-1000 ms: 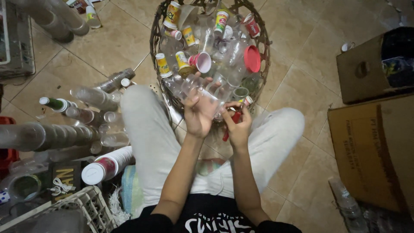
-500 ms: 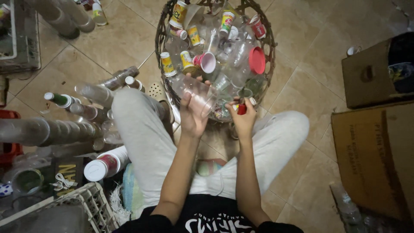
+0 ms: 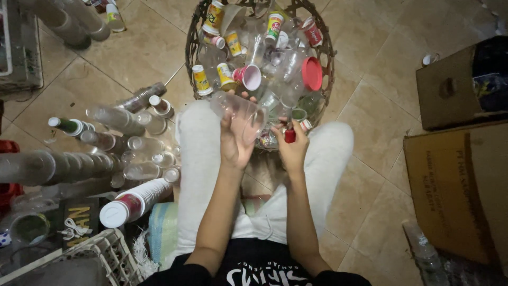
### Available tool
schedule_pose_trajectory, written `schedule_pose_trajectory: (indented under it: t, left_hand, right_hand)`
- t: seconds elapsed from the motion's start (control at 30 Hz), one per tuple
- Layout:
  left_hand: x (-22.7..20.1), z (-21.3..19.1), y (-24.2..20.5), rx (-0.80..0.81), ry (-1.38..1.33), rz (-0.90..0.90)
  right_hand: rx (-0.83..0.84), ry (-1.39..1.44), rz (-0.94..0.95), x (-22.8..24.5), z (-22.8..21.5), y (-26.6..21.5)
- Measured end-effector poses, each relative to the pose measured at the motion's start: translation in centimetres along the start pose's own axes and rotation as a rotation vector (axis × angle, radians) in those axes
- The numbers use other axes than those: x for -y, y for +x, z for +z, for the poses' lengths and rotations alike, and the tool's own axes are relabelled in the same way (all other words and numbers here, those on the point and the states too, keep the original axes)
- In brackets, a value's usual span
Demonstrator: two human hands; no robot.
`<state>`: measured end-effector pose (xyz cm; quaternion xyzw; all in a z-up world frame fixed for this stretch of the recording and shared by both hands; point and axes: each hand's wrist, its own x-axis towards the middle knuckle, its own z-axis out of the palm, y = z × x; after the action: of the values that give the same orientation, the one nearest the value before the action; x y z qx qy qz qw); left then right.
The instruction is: The recorder is removing labels and stickers from various used plastic cups using their fingers and a small blade.
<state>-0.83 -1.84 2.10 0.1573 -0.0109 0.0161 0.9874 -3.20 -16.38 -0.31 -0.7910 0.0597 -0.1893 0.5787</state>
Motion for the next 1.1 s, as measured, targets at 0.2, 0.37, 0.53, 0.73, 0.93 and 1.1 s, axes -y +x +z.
schedule_pose_trajectory:
  t: [0.2,0.37,0.53,0.73,0.93,1.1]
  left_hand:
    - [-0.1,0.2,0.0,-0.038,-0.041,-0.019]
    - [-0.3,0.4,-0.1,-0.054,-0.159,-0.034]
    - [0.2,0.2,-0.3,-0.035,-0.274,-0.022]
    - [-0.1,0.6,-1.4,-0.037,-0.232,-0.014]
    - [0.1,1.6,-2.0,-0.037,-0.133,0.018]
    - [0.5,1.6,-2.0,-0.027,-0.128,0.063]
  right_hand:
    - [0.103,-0.091,-0.111,-0.5,-0.4,-0.4]
    - [0.361,0.165,-0.158,0.9,-1.3,-1.4]
    - [0.339,0.115,-0.446,-1.9,-1.2,-2.2]
    - [0.308,0.102,-0.558,0.7,-1.4,-1.8]
    - [0.349,0.095,-0.584,2.3,-2.3,-1.1]
    - [0.33,0.056,-0.571,1.7,-2.6,-1.0]
